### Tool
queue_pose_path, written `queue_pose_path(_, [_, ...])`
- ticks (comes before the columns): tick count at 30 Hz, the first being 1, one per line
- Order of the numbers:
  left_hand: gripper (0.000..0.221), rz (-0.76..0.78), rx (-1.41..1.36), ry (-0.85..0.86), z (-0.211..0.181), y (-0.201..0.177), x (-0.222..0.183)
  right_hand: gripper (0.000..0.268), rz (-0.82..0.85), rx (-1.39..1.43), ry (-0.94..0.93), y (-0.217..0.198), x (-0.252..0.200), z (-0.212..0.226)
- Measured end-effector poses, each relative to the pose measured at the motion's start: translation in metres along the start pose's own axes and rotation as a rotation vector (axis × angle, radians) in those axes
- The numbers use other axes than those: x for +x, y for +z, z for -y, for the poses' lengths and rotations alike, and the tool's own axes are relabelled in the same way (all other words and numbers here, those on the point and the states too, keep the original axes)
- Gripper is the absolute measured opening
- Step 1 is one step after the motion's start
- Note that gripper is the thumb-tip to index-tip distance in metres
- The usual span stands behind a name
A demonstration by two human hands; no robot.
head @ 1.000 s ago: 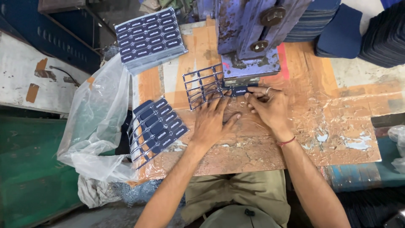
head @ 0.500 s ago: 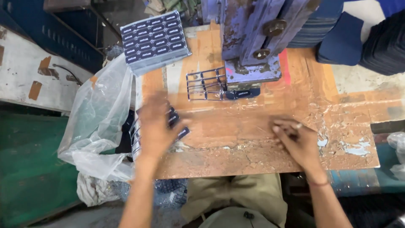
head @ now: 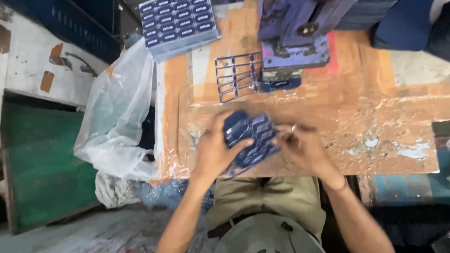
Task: Applying labels to small fabric pieces using a stamping machine.
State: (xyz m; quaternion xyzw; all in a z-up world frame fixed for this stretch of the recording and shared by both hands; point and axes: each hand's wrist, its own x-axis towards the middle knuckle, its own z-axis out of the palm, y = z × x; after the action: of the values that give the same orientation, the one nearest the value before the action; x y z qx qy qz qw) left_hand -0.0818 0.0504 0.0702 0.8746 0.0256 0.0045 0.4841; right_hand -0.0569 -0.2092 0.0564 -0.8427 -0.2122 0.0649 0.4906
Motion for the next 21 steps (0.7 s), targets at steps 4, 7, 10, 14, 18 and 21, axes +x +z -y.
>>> queue_pose_path(4, [0.092,-0.427,0.622,0.533,-0.014,0.010,0.036,0.015,-0.089,-0.469,-0.159,-0.007,0.019,-0.017])
queue_pose_path(7, [0.064,0.168,0.053,0.376,0.016,0.021,0.057,0.017,-0.107,-0.464,-0.250,-0.012,0.033,-0.003])
queue_pose_path(10, [0.075,0.495,0.110,0.163,0.023,0.030,0.070,0.013,-0.141,-0.503,-0.380,-0.010,0.030,0.003])
queue_pose_path(14, [0.066,0.459,0.022,0.271,0.007,0.029,0.073,0.008,0.290,-0.507,-0.130,-0.008,-0.048,0.010])
queue_pose_path(18, [0.055,0.551,0.211,0.124,-0.028,0.031,0.061,0.007,0.337,0.009,-0.048,-0.053,-0.105,0.000])
queue_pose_path(21, [0.049,0.401,0.345,0.310,-0.018,0.062,0.038,0.009,-0.186,-0.200,0.291,-0.095,-0.124,-0.044])
